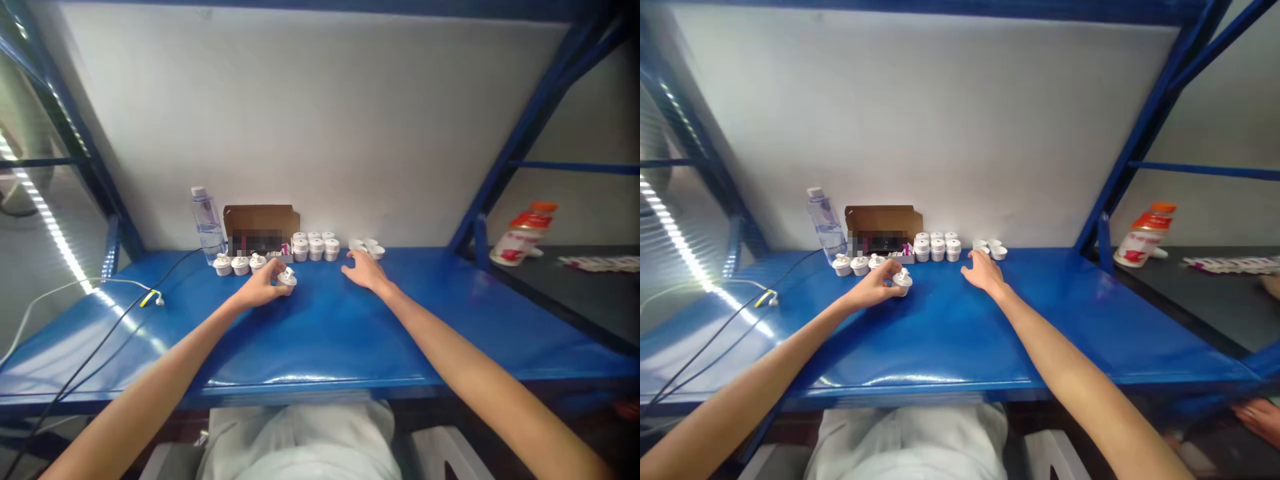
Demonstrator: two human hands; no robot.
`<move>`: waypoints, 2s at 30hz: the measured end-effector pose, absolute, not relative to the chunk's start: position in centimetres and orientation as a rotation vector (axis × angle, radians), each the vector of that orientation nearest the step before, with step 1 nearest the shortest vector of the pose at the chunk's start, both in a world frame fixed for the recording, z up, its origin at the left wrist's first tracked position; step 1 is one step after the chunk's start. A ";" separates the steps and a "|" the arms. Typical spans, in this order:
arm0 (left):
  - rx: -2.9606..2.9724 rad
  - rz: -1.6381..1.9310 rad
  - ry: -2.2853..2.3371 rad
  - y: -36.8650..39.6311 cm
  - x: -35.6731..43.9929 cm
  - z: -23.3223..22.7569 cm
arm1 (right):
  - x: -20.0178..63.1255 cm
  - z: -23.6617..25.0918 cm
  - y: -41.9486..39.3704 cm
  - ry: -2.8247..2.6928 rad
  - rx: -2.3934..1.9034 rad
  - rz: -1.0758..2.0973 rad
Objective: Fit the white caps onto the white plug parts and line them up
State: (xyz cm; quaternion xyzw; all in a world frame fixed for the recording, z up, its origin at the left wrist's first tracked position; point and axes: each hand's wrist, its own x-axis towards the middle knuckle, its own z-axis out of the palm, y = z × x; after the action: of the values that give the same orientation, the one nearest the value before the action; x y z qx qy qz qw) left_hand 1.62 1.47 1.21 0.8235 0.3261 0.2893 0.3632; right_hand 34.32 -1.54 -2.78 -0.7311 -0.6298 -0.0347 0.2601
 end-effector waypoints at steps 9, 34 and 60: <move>2.384 0.850 1.101 2.3 0.3 1.8 | 34.8 -3.0 -1.4 -1.667 -1.935 -0.093; 2.320 0.980 1.062 0.3 2.0 1.9 | 28.6 0.3 -3.4 -1.850 -1.457 0.177; 1.300 0.898 0.795 -1.0 3.7 2.0 | 27.1 1.4 -5.0 -1.864 -1.171 -0.081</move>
State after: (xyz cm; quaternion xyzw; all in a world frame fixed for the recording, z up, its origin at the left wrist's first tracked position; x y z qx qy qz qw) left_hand 3.68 -0.96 2.01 0.5686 0.3478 0.3927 0.6336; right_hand 27.14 -4.97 1.38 -0.4740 -0.7546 -0.0326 0.4525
